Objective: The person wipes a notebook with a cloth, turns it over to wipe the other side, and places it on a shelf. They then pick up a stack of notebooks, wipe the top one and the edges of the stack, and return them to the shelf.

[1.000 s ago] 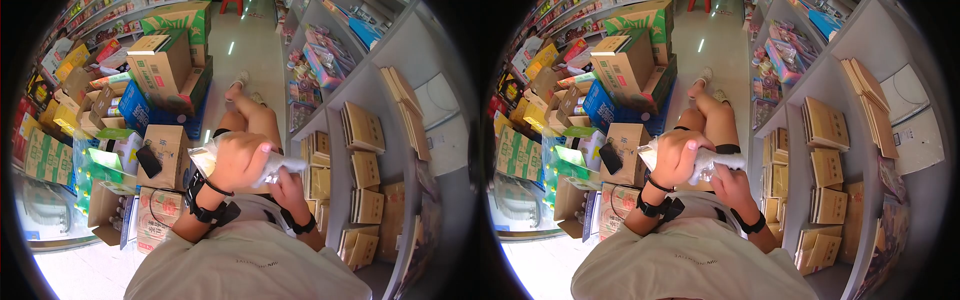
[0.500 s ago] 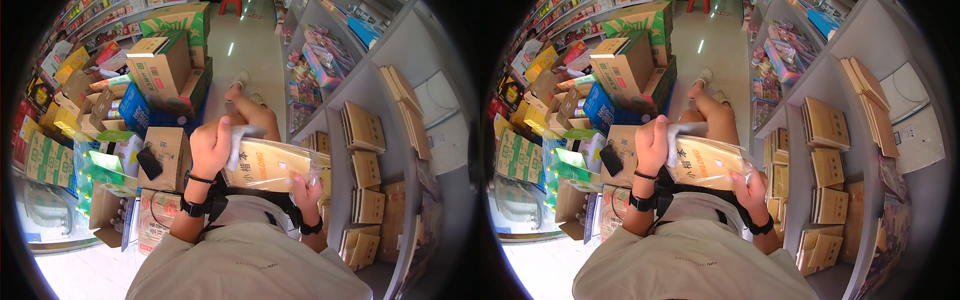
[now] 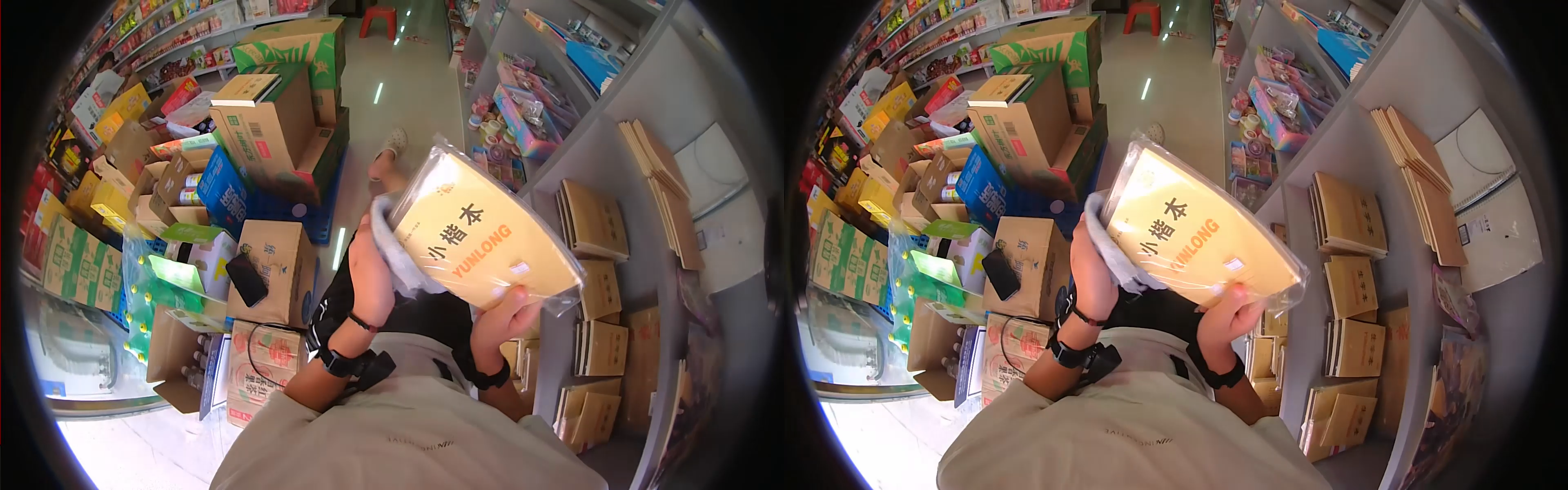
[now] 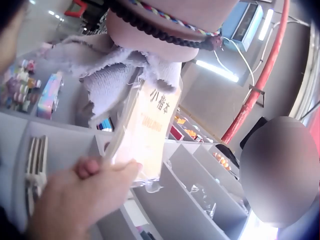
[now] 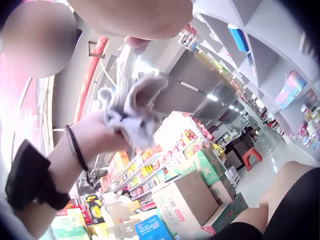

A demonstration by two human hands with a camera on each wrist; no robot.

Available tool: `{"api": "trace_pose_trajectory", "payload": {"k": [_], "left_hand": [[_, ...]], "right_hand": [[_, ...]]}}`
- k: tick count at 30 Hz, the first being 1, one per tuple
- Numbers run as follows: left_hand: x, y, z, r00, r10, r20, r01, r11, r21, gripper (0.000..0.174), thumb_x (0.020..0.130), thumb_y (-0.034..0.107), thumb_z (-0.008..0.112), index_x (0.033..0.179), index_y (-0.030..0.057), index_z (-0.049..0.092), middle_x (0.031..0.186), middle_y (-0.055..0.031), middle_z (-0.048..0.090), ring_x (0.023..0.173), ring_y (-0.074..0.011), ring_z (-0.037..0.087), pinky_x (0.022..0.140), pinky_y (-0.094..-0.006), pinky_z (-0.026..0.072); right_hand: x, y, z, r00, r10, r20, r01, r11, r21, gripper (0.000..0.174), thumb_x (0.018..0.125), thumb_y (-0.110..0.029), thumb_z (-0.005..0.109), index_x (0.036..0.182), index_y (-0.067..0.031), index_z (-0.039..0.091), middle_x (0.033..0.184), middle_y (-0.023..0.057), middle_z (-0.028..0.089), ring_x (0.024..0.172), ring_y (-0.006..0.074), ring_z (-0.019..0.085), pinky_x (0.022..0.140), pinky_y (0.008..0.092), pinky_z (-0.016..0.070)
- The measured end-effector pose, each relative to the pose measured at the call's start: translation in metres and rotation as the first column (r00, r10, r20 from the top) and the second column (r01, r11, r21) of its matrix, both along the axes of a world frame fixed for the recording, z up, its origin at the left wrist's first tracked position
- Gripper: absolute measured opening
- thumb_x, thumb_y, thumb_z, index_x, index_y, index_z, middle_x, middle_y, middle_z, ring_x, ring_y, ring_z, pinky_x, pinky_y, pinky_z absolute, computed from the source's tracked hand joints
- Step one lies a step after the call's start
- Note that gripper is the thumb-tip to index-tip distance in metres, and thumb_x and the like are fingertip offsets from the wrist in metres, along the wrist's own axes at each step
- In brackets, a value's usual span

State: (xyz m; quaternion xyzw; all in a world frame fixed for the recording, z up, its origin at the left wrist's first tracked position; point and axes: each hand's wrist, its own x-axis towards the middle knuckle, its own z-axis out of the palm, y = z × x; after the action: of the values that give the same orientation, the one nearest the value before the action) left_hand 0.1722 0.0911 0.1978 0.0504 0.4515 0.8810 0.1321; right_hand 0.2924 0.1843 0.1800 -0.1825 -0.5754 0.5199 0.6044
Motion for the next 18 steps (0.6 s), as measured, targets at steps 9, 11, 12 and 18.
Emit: {"api": "trace_pose_trajectory", "payload": {"k": [9,11,12,18], "left_hand": [[0.017,0.016,-0.067,0.976,-0.211,0.051,0.154,0.837,0.525,0.05,0.096,0.039,0.035,0.136,0.0101,0.028,0.134,-0.0079,0.037,0.122,-0.0226,0.038,0.102,-0.0358,0.0322],[0.02,0.009,-0.044,0.948,-0.282,0.149,0.147,0.799,0.583,0.052,0.095,0.042,0.033,0.136,0.0099,0.028,0.135,-0.0086,0.036,0.123,-0.0237,0.037,0.103,-0.0365,0.0307],[0.021,0.007,-0.035,0.902,-0.354,0.247,0.124,0.76,0.638,0.055,0.095,0.045,0.032,0.136,0.0096,0.027,0.136,-0.0092,0.035,0.123,-0.0248,0.036,0.104,-0.0372,0.0292],[-0.01,-0.003,-0.026,0.98,-0.199,0.029,0.124,0.71,0.693,0.05,0.096,0.043,0.029,0.131,0.0085,0.037,0.125,-0.01,0.048,0.112,-0.0276,0.048,0.097,-0.0419,0.0381]], "right_hand": [[-0.025,-0.033,-0.029,0.973,0.13,0.191,-0.172,0.96,0.222,0.031,0.092,-0.017,0.041,0.11,0.0076,0.044,0.104,0.0146,0.055,0.096,0.0199,0.052,0.085,0.0317,0.0397],[-0.019,-0.03,-0.04,0.953,0.145,0.266,-0.216,0.94,0.264,0.031,0.091,-0.014,0.043,0.114,0.0074,0.042,0.109,0.0146,0.052,0.1,0.02,0.05,0.088,0.0322,0.0386],[-0.015,-0.027,-0.044,0.924,0.154,0.35,-0.266,0.916,0.3,0.033,0.09,-0.01,0.045,0.118,0.0072,0.041,0.115,0.0146,0.05,0.105,0.0201,0.049,0.091,0.0326,0.0375],[-0.001,-0.025,-0.023,0.834,0.539,0.119,-0.531,0.842,-0.098,0.051,0.081,0.003,0.057,0.127,0.0025,0.034,0.122,0.0133,0.045,0.113,0.0192,0.044,0.097,0.0316,0.0338]]}}
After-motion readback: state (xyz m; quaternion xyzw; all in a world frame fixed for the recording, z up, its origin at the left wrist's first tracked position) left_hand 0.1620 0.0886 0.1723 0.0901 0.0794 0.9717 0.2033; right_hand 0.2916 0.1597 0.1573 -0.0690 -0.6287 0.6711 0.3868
